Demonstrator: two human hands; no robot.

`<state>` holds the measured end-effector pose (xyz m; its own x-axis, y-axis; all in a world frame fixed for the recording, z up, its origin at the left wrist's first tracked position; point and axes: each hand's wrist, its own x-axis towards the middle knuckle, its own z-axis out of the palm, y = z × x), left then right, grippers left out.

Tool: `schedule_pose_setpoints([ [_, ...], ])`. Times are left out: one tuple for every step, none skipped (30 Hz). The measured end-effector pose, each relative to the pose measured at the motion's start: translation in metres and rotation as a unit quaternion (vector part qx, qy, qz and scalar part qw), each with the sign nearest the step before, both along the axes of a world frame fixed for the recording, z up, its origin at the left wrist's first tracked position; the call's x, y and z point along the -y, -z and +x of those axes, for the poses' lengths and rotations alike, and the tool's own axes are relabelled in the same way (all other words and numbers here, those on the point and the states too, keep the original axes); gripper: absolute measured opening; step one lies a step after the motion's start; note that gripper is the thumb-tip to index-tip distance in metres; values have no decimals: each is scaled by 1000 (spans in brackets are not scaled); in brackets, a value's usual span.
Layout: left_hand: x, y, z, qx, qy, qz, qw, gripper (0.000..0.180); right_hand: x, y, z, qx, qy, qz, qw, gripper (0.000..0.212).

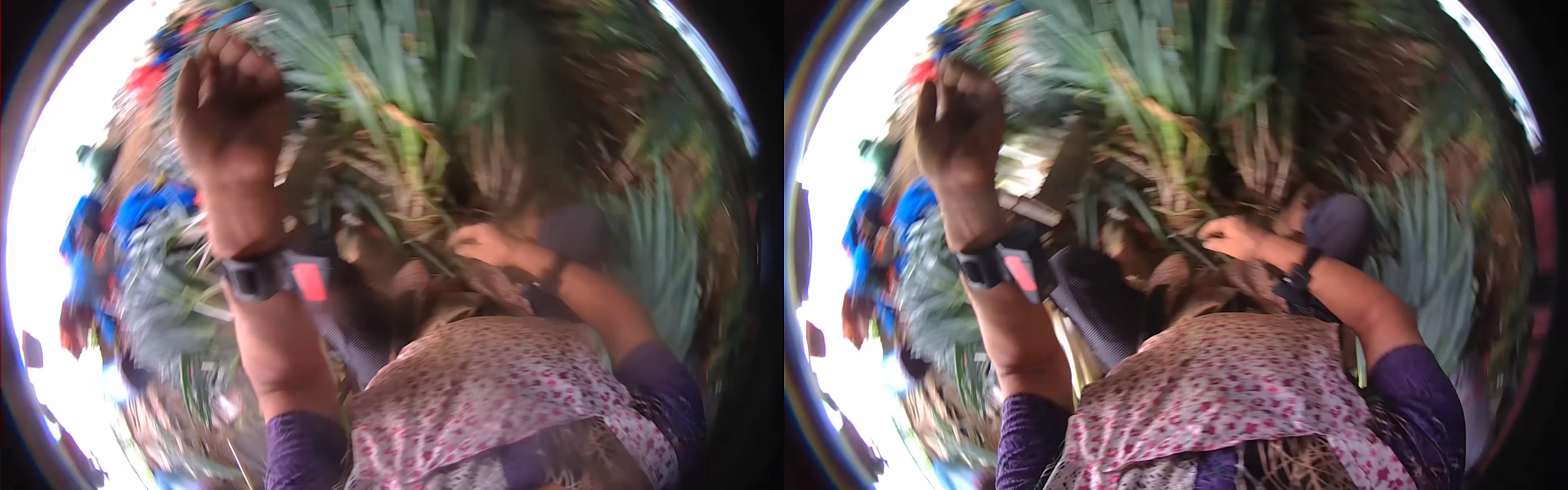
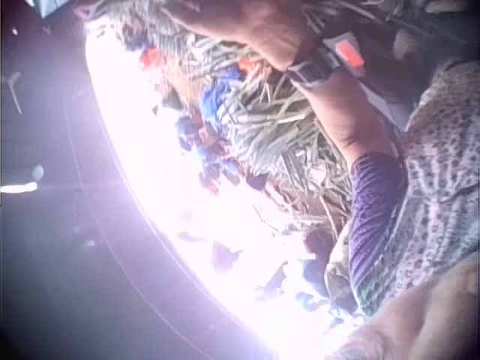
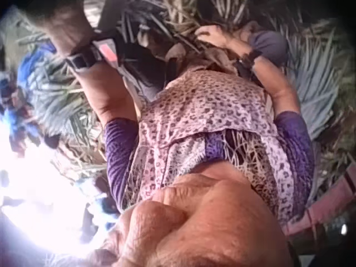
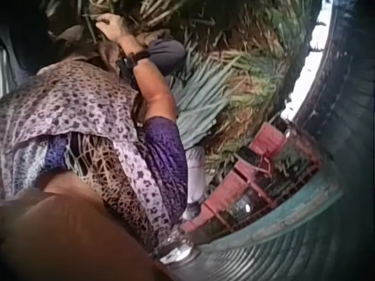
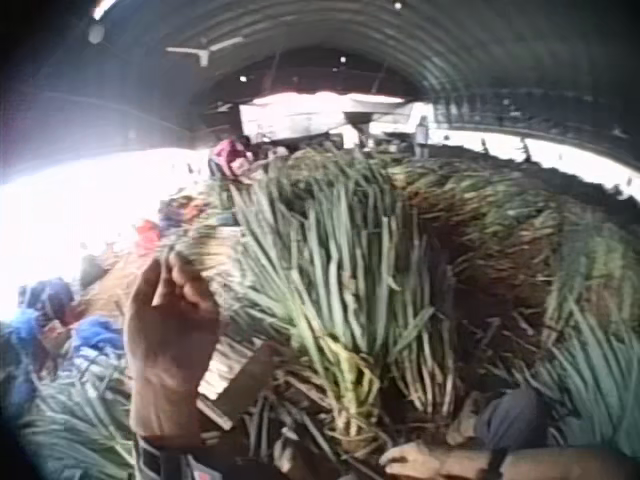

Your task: The person unties a bundle of green onions and peels the outer layers from individual stalks by hand. They then place the cleaned green onions into a metal frame and discard the scraps onto the ground.

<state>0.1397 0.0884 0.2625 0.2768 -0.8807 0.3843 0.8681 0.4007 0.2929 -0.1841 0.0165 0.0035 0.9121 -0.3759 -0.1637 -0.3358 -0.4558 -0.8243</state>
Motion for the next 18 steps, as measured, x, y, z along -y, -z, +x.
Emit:
schedule_pose_setpoints([
  [17, 27, -8, -78, -36, 58, 995, 13, 10, -11, -6, -77, 54, 48, 994, 29],
  [39, 46, -13, -124, -100, 158, 975, 14, 20, 2, -13, -55, 58, 36, 996, 27],
  [61, 73, -16, -164, -163, 260, 937, 17, 31, 16, -19, -68, 88, 59, 992, 26],
  [76, 113, -13, -177, -130, 285, 933, 15, 40, 15, -21, -113, 116, 92, 983, 26],
  [83, 155, -5, -189, -106, 307, 927, 14, 49, 14, -16, -153, 134, 125, 971, 26],
  [92, 190, -1, -189, -80, 324, 924, 13, 64, 33, -18, -151, 148, 154, 965, 26],
  [91, 230, 0, -190, -56, 345, 917, 13, 70, 63, -20, -134, 160, 171, 963, 26],
  [88, 254, 2, -180, -86, 377, 904, 12, 77, 64, -5, -153, 172, 190, 954, 25],
  [82, 274, 11, -191, -92, 388, 897, 12, 83, 66, 16, -172, 180, 209, 946, 24],
  [87, 278, 6, -154, -83, 406, 897, 13, 94, 81, 23, -169, 229, 212, 935, 20],
  [88, 276, 3, -116, -82, 426, 893, 13, 102, 99, 35, -163, 269, 219, 924, 17],
  [98, 258, 3, -120, -103, 407, 900, 13, 111, 109, 54, -174, 300, 230, 909, 16],
  [102, 253, 9, -102, -111, 359, 921, 13, 124, 123, 76, -183, 330, 240, 895, 16],
  [105, 244, 12, -84, -139, 349, 923, 13, 138, 146, 97, -172, 353, 220, 893, 19],
  [107, 242, 13, -67, -163, 339, 924, 13, 150, 168, 113, -162, 378, 200, 889, 26],
  [102, 250, 19, -69, -161, 343, 923, 13, 154, 174, 137, -159, 400, 171, 886, 32],
  [98, 255, 23, -71, -156, 344, 923, 13, 159, 177, 158, -153, 425, 139, 882, 39],
  [97, 259, 23, -89, -150, 379, 909, 13, 161, 180, 177, -177, 473, 100, 857, 49],
])
